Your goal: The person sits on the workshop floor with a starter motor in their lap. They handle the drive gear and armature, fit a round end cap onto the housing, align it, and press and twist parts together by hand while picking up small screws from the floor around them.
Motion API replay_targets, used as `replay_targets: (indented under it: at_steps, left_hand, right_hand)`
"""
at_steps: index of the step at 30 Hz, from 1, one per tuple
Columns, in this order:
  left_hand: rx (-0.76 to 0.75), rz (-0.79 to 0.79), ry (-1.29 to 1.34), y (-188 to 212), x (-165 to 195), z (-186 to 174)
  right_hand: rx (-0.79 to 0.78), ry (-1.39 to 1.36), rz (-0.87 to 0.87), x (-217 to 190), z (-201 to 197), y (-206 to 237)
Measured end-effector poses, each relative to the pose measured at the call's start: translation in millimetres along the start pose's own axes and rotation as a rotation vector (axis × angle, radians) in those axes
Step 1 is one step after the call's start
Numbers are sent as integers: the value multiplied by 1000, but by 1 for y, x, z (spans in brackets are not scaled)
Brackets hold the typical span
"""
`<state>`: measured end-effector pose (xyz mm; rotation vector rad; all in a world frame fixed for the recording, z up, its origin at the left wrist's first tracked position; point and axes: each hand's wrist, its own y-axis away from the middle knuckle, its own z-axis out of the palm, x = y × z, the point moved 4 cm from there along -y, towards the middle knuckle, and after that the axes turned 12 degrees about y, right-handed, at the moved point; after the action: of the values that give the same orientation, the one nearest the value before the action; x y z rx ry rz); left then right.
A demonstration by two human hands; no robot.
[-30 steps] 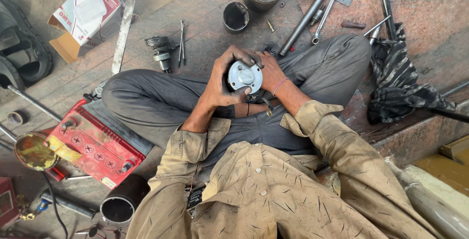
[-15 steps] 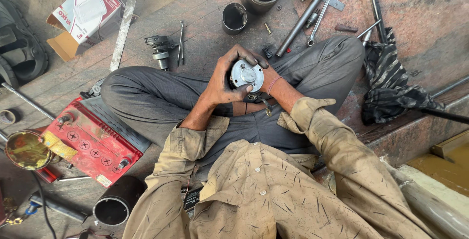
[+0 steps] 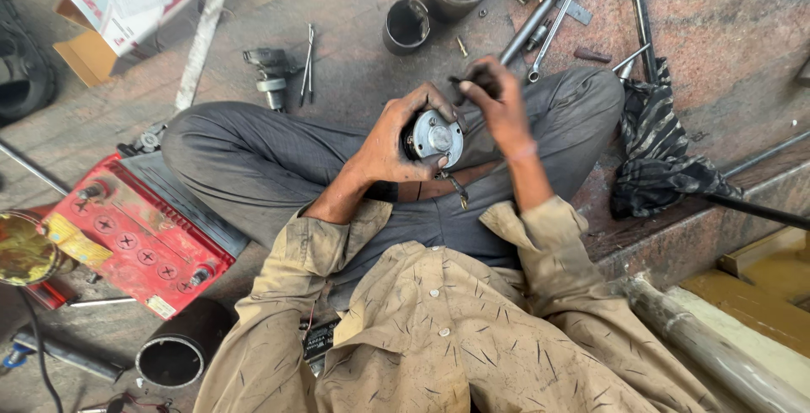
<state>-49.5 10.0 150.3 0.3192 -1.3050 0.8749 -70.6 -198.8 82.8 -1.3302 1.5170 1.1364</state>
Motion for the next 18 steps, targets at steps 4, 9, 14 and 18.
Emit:
replay_targets:
  at_steps: [4,9,14,18]
  left_hand:
    - [-7,-41,-35,-1,1,-1]
    - [-57,-43,-76,-4,1,1]
    - [-65,-89,-106,-2,0,5]
    - [-68,-122,-115,-1,1,6]
  right_hand:
    - [41,106,-54,-50,-29,30]
    - [-141,244,-145,-114,-35,49]
    - [-193,540,-335,-147,-20,44]
    - [-223,565,-361,-149,-14,41]
